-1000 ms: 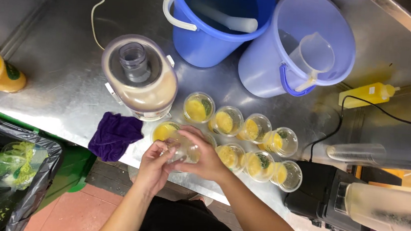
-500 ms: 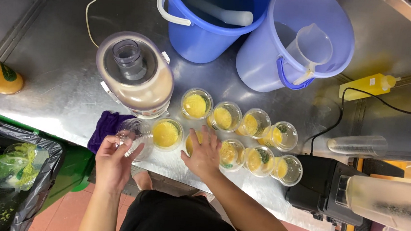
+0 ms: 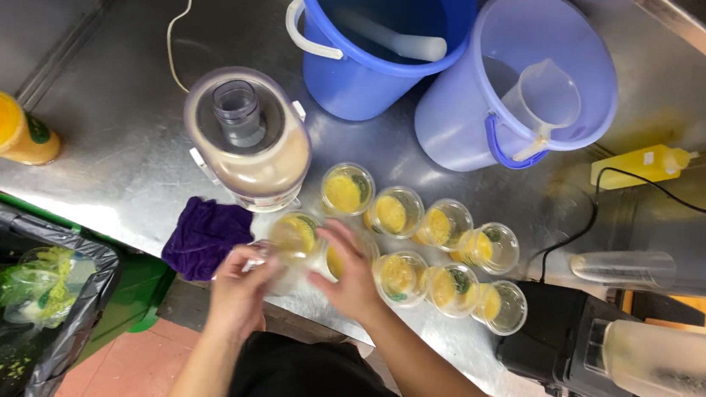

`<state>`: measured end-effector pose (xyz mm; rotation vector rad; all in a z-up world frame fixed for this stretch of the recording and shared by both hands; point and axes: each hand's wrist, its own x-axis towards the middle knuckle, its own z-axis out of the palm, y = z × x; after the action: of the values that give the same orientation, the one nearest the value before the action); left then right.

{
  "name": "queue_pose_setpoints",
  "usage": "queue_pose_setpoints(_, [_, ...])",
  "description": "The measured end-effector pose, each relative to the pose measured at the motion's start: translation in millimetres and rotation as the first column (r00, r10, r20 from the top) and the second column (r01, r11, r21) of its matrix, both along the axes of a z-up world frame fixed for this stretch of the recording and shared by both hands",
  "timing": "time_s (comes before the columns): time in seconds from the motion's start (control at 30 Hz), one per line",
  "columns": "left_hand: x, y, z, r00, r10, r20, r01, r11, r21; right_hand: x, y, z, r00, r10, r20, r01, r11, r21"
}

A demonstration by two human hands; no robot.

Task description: Prepare multiple cups of a blended yellow beverage by mixing ingredients and pouring into plastic cups.

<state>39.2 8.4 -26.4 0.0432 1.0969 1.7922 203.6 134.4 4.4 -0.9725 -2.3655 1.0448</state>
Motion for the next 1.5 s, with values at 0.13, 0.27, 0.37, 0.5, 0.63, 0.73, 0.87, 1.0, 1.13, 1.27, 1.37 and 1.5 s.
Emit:
queue_pose_setpoints(0.13, [15, 4, -3, 0.991, -0.093, 0.100, 0.084, 0.992, 0.095, -24, -11, 44, 0.971, 0.136, -0.194, -0.170, 0.971, -0.169])
queue_pose_setpoints(0.27, [-4, -4, 16, 0.984, -0.049, 0.171, 0.041, 0.998, 0.047, -35, -8, 40, 0.971, 0.181, -0.159, -0.221, 0.932, -0.289])
queue_pose_setpoints(0.37, [-20, -25, 12, 0.984, -0.026, 0.174, 0.019, 0.999, 0.043, -43, -14, 37, 0.970, 0.191, -0.148, -0.234, 0.895, -0.380])
queue_pose_setpoints(0.5, [-45, -36, 3, 0.980, 0.187, 0.063, -0.182, 0.981, -0.074, -62, -6, 34, 0.982, 0.146, 0.123, -0.113, 0.963, -0.243])
queue_pose_setpoints(0.63, [-70, -61, -22, 0.951, 0.301, -0.065, -0.307, 0.944, -0.125, -79, -3, 31, 0.875, 0.097, 0.474, -0.049, 0.992, -0.113])
queue_pose_setpoints(0.73, [-80, -75, -47, 0.939, 0.324, -0.119, -0.335, 0.939, -0.083, -83, -6, 18, 0.800, 0.154, 0.580, -0.145, 0.987, -0.062])
queue_pose_setpoints(0.87, [-77, -71, -57, 0.933, 0.305, -0.194, -0.328, 0.939, -0.103, -90, -4, 10, 0.789, 0.151, 0.596, -0.195, 0.981, 0.010])
queue_pose_setpoints(1.0, [-66, -59, -49, 0.898, 0.301, -0.321, -0.322, 0.947, -0.014, -89, -6, 10, 0.779, 0.144, 0.610, -0.188, 0.982, 0.009])
queue_pose_setpoints(1.13, [-60, -44, -34, 0.857, 0.275, -0.437, -0.285, 0.958, 0.044, -79, -7, -3, 0.791, 0.170, 0.588, -0.231, 0.973, 0.030])
queue_pose_setpoints(1.27, [-52, -7, 34, 0.715, 0.188, -0.673, -0.209, 0.977, 0.051, -69, -14, -12, 0.786, 0.191, 0.589, -0.290, 0.954, 0.079])
queue_pose_setpoints(1.37, [-45, 39, 139, 0.535, 0.182, -0.825, -0.040, 0.981, 0.191, -65, -19, -9, 0.794, 0.205, 0.573, -0.297, 0.952, 0.071])
queue_pose_setpoints(1.5, [-36, 116, 278, 0.089, 0.312, -0.946, 0.259, 0.910, 0.324, -65, -23, -1, 0.821, 0.203, 0.533, -0.289, 0.954, 0.082])
